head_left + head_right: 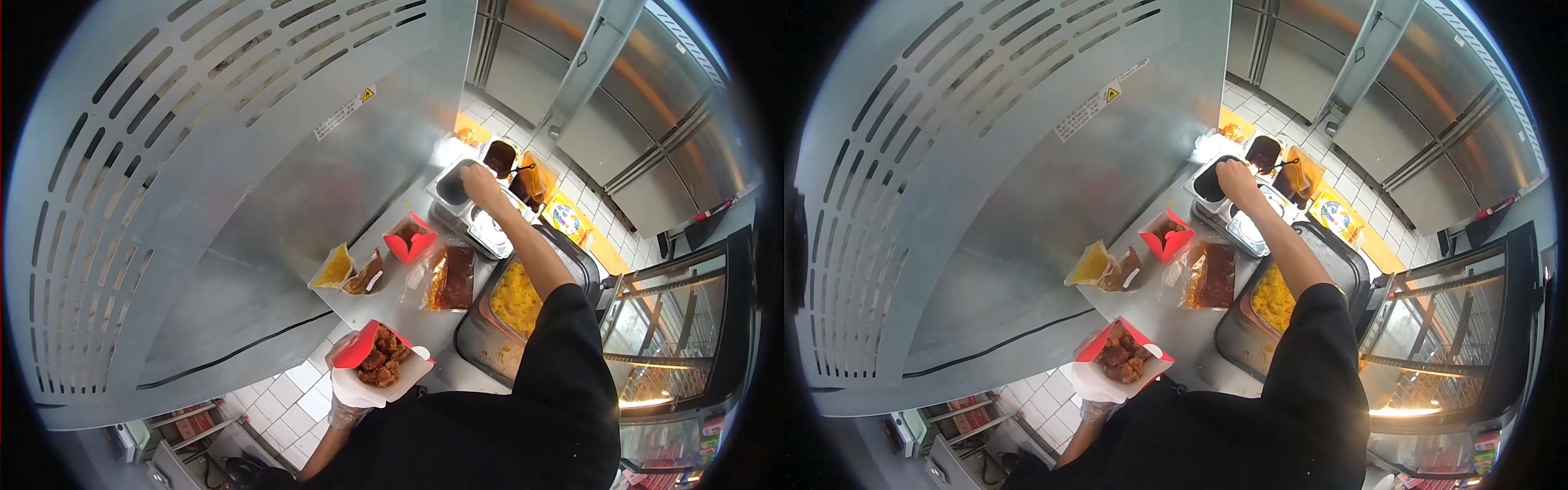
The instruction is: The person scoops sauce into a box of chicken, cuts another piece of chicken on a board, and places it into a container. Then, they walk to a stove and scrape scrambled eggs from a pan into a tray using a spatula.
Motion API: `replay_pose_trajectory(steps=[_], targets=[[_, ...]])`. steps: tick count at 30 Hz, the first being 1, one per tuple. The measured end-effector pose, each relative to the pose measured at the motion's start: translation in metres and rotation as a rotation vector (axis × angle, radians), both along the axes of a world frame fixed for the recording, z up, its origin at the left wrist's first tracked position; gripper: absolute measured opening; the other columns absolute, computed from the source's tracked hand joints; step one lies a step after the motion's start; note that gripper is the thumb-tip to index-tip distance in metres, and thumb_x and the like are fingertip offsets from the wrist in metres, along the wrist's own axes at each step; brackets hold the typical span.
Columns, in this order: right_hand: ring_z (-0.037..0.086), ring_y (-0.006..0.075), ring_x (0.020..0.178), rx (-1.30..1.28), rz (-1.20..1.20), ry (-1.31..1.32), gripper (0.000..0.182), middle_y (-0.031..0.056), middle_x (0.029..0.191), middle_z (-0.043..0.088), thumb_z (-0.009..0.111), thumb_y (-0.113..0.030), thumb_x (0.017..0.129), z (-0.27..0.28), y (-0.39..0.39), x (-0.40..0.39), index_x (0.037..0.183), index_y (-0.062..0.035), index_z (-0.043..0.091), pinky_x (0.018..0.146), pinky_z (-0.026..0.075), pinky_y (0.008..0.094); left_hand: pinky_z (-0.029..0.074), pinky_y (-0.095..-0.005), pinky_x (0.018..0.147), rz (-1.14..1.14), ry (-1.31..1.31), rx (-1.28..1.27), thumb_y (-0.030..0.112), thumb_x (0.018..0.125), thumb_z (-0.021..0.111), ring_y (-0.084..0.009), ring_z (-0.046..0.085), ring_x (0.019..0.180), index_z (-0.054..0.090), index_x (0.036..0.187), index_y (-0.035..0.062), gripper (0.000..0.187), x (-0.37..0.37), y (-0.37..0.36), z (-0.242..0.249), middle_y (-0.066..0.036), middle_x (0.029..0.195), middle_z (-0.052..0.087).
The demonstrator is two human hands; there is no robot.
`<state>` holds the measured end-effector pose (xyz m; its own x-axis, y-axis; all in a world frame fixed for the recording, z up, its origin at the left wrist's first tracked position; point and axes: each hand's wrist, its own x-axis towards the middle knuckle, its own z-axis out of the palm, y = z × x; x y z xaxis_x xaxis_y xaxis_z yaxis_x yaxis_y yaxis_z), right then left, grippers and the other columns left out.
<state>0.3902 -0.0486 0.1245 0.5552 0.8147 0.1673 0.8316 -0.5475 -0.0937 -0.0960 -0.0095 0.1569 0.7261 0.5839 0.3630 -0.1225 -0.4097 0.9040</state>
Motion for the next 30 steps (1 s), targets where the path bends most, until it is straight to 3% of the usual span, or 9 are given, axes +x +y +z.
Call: replay_pose_trajectory(steps=[7, 10, 12, 14, 15, 17, 19, 27, 30], targets=[[0.067, 0.0381, 0.078, -0.026, 0.05, 0.098, 0.012, 0.0227, 0.078, 0.066, 0.06, -0.005, 0.083, -0.004, -0.001, -0.002, 0.075, 0.0022, 0.066, 0.075, 0.052, 0.0484, 0.043, -0.0415, 0.105, 0.073, 0.093, -0.17, 0.025, 0.058, 0.095, -0.028, 0.051, 0.122, 0.038, 0.13, 0.0028, 0.095, -0.025, 0.005, -0.042, -0.017, 0.132, 0.047], [0.067, 0.0378, 0.079, -0.203, 0.157, 0.064, 0.012, 0.0204, 0.079, 0.069, 0.063, -0.007, 0.082, -0.017, -0.004, 0.019, 0.077, 0.0021, 0.069, 0.075, 0.053, 0.0456, 0.044, -0.0404, 0.103, 0.101, 0.075, -0.249, 0.023, 0.058, 0.095, -0.0268, 0.052, 0.121, 0.038, 0.13, 0.0038, 0.094, -0.031, 0.01, -0.063, -0.016, 0.132, 0.047], [0.07, 0.0325, 0.081, -0.012, -0.026, 0.377, 0.015, 0.0181, 0.082, 0.071, 0.062, -0.011, 0.083, -0.003, -0.011, 0.016, 0.082, -0.0001, 0.073, 0.073, 0.055, 0.0402, 0.045, -0.04, 0.103, 0.12, 0.072, -0.282, 0.022, 0.058, 0.095, -0.0259, 0.052, 0.12, 0.038, 0.131, 0.004, 0.094, -0.03, 0.012, -0.066, -0.016, 0.132, 0.047], [0.07, 0.029, 0.076, 0.056, -0.063, 0.385, 0.017, 0.0171, 0.079, 0.071, 0.062, -0.013, 0.083, -0.012, -0.024, 0.036, 0.084, -0.001, 0.074, 0.07, 0.055, 0.0382, 0.045, -0.0399, 0.103, 0.128, 0.064, -0.306, 0.022, 0.057, 0.095, -0.0255, 0.052, 0.12, 0.037, 0.131, 0.0039, 0.095, -0.031, 0.014, -0.067, -0.016, 0.132, 0.047], [0.071, 0.0254, 0.072, 0.118, -0.096, 0.398, 0.019, 0.0161, 0.076, 0.071, 0.061, -0.016, 0.084, -0.008, -0.029, 0.041, 0.085, -0.0019, 0.075, 0.067, 0.055, 0.0362, 0.045, -0.039, 0.104, 0.099, 0.079, -0.225, 0.019, 0.065, 0.091, -0.0249, 0.051, 0.122, 0.034, 0.137, 0.0048, 0.093, -0.031, 0.015, -0.066, -0.013, 0.135, 0.046], [0.068, 0.0198, 0.06, 0.128, -0.311, 0.494, 0.022, 0.0127, 0.066, 0.068, 0.061, -0.018, 0.086, 0.005, -0.043, 0.044, 0.082, -0.0006, 0.074, 0.058, 0.054, 0.0342, 0.044, -0.0382, 0.105, 0.073, 0.09, -0.141, 0.016, 0.072, 0.086, -0.0244, 0.051, 0.124, 0.03, 0.143, 0.0057, 0.091, -0.031, 0.018, -0.065, -0.011, 0.138, 0.045], [0.057, 0.0149, 0.046, 0.192, -0.39, 0.581, 0.026, 0.0077, 0.057, 0.062, 0.06, -0.018, 0.088, 0.009, -0.059, 0.054, 0.076, 0.0016, 0.071, 0.048, 0.047, 0.0302, 0.045, -0.0381, 0.104, 0.066, 0.177, -0.138, 0.017, 0.072, 0.087, -0.0244, 0.051, 0.124, 0.031, 0.143, 0.0054, 0.091, -0.028, 0.017, -0.061, -0.011, 0.137, 0.045], [0.04, 0.0062, 0.042, 0.44, -0.526, 0.735, 0.031, -0.0025, 0.054, 0.048, 0.057, -0.018, 0.095, 0.014, -0.113, 0.059, 0.071, -0.0006, 0.062, 0.038, 0.03, 0.0232, 0.047, -0.0376, 0.1, 0.037, 0.121, -0.084, 0.021, 0.069, 0.089, -0.0252, 0.054, 0.12, 0.033, 0.141, 0.0046, 0.093, -0.012, 0.007, -0.048, -0.013, 0.133, 0.05], [0.036, 0.0048, 0.042, 0.629, -0.526, 0.943, 0.026, -0.0027, 0.059, 0.049, 0.055, -0.017, 0.098, 0.016, -0.131, 0.046, 0.081, 0.0, 0.061, 0.037, 0.027, 0.0215, 0.048, -0.0369, 0.1, -0.002, 0.122, -0.163, 0.02, 0.068, 0.09, -0.0246, 0.055, 0.12, 0.034, 0.139, 0.0033, 0.092, -0.002, 0.005, -0.049, -0.014, 0.132, 0.05]])
